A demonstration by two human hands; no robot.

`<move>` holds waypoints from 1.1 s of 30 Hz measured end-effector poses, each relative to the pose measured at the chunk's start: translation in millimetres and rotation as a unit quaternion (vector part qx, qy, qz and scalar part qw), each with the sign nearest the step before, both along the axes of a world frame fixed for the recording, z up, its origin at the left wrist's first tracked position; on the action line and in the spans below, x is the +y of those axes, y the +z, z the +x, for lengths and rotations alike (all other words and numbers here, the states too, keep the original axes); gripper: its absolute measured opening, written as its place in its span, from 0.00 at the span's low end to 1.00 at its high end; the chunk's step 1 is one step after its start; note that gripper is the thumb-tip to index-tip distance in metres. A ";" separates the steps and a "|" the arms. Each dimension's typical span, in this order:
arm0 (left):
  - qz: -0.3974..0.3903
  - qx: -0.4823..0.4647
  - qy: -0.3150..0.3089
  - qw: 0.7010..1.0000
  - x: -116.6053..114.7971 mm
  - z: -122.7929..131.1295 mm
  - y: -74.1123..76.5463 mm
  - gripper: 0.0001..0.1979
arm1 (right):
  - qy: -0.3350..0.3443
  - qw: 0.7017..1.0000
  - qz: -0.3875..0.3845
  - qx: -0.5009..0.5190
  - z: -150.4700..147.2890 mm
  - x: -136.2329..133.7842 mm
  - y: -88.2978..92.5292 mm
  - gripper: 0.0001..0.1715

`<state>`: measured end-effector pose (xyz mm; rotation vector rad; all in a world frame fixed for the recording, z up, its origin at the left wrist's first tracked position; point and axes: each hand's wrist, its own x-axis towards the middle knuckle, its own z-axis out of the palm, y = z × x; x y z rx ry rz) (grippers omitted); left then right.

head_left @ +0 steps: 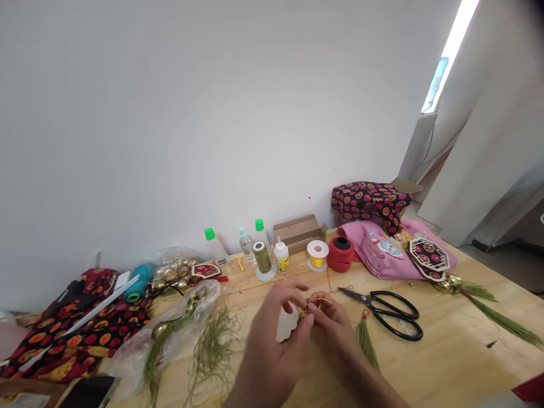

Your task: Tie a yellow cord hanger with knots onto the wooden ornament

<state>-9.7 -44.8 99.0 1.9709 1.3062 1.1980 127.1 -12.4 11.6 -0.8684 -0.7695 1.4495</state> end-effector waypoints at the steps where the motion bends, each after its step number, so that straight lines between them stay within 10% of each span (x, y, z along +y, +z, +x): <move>1: -0.028 0.036 -0.020 0.999 13.2 4.5 -10.4 0.12 | -0.010 1.000 0.009 -0.021 0.2 0.3 0.3 0.12; 8: -0.046 0.202 -0.067 0.976 51.8 15.9 -85.0 0.10 | -0.052 0.993 0.031 -0.099 7.8 1.2 -4.2 0.12; 33: -0.077 0.149 -0.084 0.982 45.0 10.7 -84.6 0.07 | -0.071 0.990 0.030 -0.117 2.5 6.8 -3.7 0.11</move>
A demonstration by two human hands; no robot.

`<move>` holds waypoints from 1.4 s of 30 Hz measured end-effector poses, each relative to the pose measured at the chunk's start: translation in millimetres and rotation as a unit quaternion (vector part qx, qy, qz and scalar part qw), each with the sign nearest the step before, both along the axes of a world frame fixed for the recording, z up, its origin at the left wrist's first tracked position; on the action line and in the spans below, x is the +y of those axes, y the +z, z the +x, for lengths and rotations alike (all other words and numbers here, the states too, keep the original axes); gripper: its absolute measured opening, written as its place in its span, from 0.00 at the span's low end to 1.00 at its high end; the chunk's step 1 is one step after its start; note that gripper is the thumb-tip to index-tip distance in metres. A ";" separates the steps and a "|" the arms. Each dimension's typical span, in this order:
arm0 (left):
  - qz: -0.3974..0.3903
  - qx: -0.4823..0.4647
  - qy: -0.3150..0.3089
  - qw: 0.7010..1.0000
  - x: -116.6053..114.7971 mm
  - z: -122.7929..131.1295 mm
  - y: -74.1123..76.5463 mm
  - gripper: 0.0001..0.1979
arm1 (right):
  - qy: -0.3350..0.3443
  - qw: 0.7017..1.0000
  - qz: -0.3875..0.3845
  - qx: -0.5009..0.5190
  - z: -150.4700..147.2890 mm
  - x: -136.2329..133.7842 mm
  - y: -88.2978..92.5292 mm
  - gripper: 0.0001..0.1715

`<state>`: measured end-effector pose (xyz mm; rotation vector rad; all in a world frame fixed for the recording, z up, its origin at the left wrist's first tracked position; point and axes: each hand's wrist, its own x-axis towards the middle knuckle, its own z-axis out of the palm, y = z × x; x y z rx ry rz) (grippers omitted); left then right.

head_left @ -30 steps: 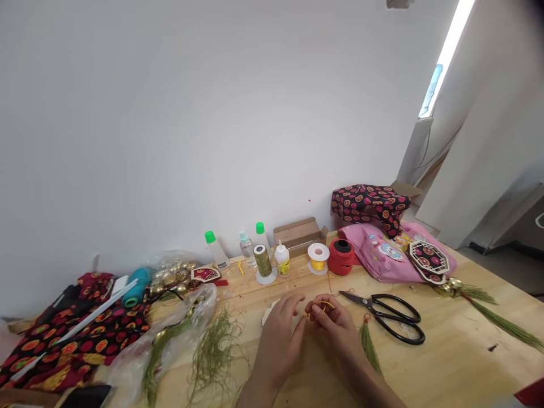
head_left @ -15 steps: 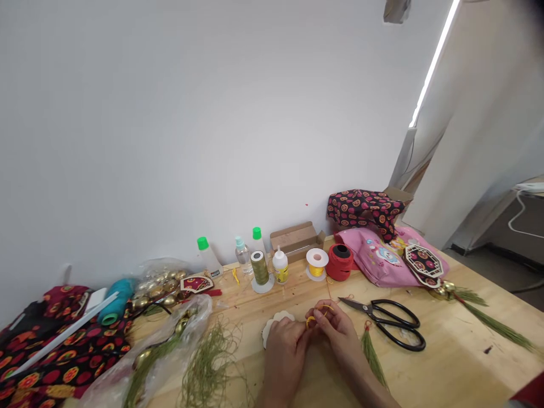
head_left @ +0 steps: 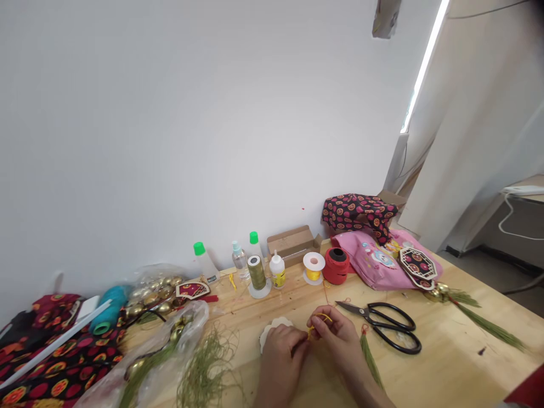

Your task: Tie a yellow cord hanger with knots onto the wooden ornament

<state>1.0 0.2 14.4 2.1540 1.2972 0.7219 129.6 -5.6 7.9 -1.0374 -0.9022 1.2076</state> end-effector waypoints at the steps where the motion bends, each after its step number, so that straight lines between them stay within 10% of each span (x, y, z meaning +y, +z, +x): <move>1: -0.007 -0.004 0.005 1.000 -0.1 -0.2 0.7 0.07 | 0.016 1.000 0.006 -0.010 0.0 0.4 1.8 0.11; 10: -0.266 -0.221 -0.056 0.937 12.7 -4.7 11.0 0.16 | 0.182 0.964 0.093 -0.170 13.6 23.3 26.6 0.06; 15: -0.326 -0.274 -0.031 0.904 27.1 -5.7 8.6 0.17 | 0.283 0.951 0.074 -0.100 18.2 44.0 36.2 0.09; 34: -0.057 -0.233 0.146 0.960 18.4 15.5 -6.6 0.10 | 0.174 0.980 0.046 0.089 5.8 48.2 1.0 0.13; 38: -0.039 -0.266 0.181 0.946 18.4 13.3 -11.0 0.10 | 0.144 0.985 0.072 0.055 7.7 46.5 -1.3 0.28; 42: -0.026 -0.288 0.210 0.934 18.2 12.9 -13.6 0.12 | 0.120 0.984 0.112 -0.069 7.7 43.3 -0.5 0.20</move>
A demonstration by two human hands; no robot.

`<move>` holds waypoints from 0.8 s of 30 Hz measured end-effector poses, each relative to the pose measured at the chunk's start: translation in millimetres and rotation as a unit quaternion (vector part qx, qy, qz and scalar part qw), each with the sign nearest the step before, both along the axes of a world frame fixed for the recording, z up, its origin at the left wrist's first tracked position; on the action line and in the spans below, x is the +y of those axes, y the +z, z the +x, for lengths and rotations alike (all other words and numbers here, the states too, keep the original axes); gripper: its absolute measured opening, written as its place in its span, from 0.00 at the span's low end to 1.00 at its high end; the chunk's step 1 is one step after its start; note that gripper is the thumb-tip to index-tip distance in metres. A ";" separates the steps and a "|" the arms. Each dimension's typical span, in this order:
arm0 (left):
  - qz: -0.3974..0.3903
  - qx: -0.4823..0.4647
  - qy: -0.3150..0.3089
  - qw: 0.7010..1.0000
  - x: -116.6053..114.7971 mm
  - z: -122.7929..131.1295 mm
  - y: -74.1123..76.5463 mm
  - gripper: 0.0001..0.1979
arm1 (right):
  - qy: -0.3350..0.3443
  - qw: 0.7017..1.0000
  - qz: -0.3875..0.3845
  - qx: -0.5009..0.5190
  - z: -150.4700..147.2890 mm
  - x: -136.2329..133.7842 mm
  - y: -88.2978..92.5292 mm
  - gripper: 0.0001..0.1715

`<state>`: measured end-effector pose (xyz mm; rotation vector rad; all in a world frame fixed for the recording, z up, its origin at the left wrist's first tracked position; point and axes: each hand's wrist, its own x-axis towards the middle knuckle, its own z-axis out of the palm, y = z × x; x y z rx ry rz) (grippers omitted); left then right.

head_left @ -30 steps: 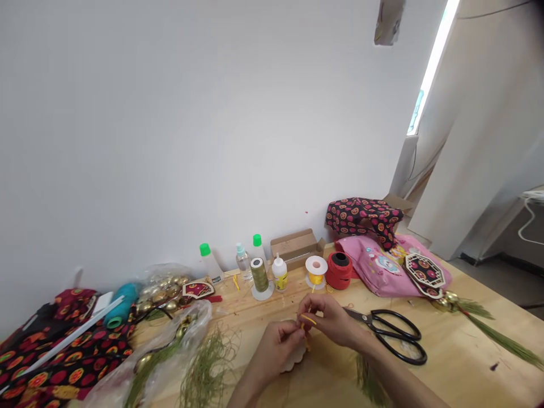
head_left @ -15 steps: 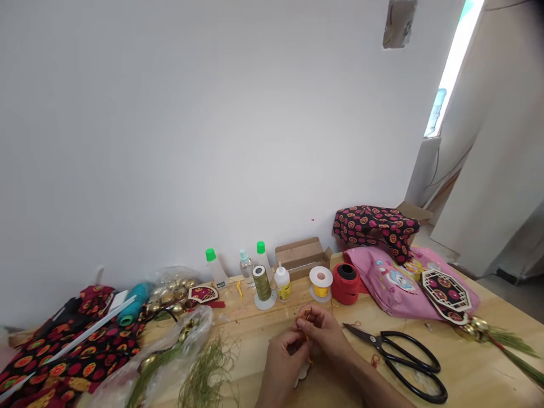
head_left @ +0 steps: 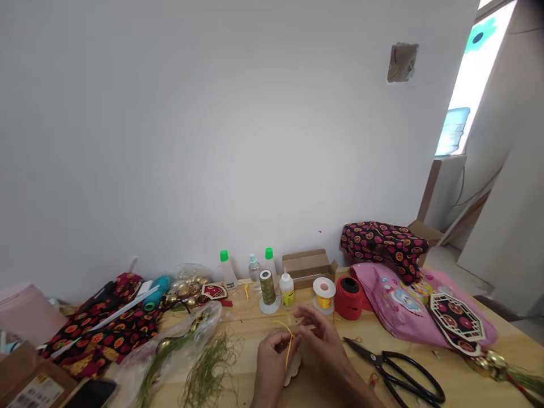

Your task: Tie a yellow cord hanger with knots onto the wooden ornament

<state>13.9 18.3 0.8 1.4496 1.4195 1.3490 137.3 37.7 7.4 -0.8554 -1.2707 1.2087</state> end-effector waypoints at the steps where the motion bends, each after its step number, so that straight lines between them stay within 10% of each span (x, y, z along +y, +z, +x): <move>1: -0.001 -0.002 0.005 1.000 0.3 -0.5 -0.1 0.12 | 0.003 0.999 0.015 -0.040 -0.4 -1.2 0.8 0.16; 10: 0.026 0.105 0.021 0.994 2.1 -9.8 2.2 0.07 | -0.002 0.967 0.148 -0.206 -5.4 -8.2 2.7 0.09; 24: 0.008 0.095 -0.023 0.995 -2.1 -3.4 3.9 0.07 | -0.022 0.988 0.036 -0.146 -9.0 -2.9 -1.4 0.14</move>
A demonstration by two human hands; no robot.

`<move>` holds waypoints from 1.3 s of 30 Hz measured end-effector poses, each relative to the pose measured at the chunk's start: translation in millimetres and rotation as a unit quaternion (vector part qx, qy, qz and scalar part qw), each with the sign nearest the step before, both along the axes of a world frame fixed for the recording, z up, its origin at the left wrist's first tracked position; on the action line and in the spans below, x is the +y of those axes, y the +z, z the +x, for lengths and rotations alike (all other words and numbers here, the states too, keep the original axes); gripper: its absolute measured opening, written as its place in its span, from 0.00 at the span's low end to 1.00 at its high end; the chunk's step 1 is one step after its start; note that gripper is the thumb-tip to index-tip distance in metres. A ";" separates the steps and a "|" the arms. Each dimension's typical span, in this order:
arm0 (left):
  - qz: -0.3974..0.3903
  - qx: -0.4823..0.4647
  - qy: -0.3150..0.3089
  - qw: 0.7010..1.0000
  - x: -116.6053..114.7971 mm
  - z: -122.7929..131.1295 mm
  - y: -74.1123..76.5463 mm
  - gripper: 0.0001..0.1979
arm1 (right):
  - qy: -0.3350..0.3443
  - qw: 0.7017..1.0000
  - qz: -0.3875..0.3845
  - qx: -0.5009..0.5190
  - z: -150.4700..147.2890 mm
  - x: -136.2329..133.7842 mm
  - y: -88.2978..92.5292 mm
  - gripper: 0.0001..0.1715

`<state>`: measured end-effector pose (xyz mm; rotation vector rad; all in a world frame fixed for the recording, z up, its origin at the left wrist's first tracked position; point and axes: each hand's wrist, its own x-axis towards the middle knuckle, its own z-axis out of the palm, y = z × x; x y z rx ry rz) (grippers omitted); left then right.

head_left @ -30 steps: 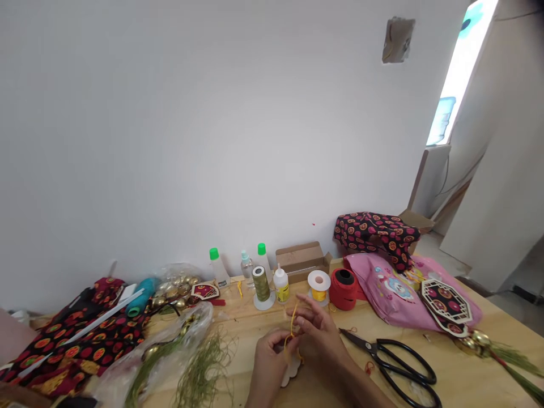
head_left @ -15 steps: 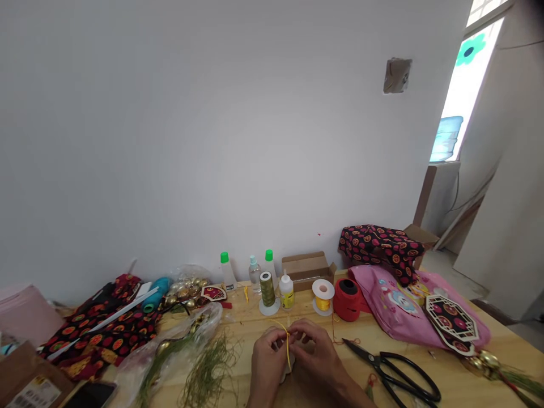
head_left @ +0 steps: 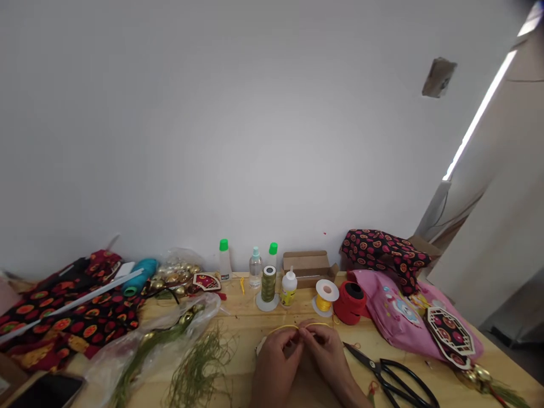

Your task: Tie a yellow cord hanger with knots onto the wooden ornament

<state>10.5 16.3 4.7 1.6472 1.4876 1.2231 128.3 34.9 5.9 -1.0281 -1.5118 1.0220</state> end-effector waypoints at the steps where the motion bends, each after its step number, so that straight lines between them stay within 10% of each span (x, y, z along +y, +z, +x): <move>1: -0.007 -0.019 0.012 1.000 0.1 0.3 -2.4 0.08 | -0.005 1.000 -0.013 0.003 0.4 0.6 0.0 0.14; 21: -0.068 -0.257 -0.027 0.964 3.1 -14.8 18.1 0.13 | 0.060 0.996 -0.047 -0.056 0.1 -0.4 -12.5 0.17; 27: 0.074 0.008 0.011 0.997 1.6 -25.4 19.5 0.23 | 0.062 0.973 0.065 -0.215 4.2 -0.2 -14.2 0.14; 32: 0.241 0.251 -0.060 0.936 -10.3 -22.4 35.3 0.19 | 0.074 0.952 0.145 -0.260 6.4 0.7 -19.6 0.09; 39: 0.088 0.337 -0.218 0.912 0.5 -19.6 40.0 0.15 | 0.113 0.931 0.185 -0.293 7.0 1.5 -14.6 0.07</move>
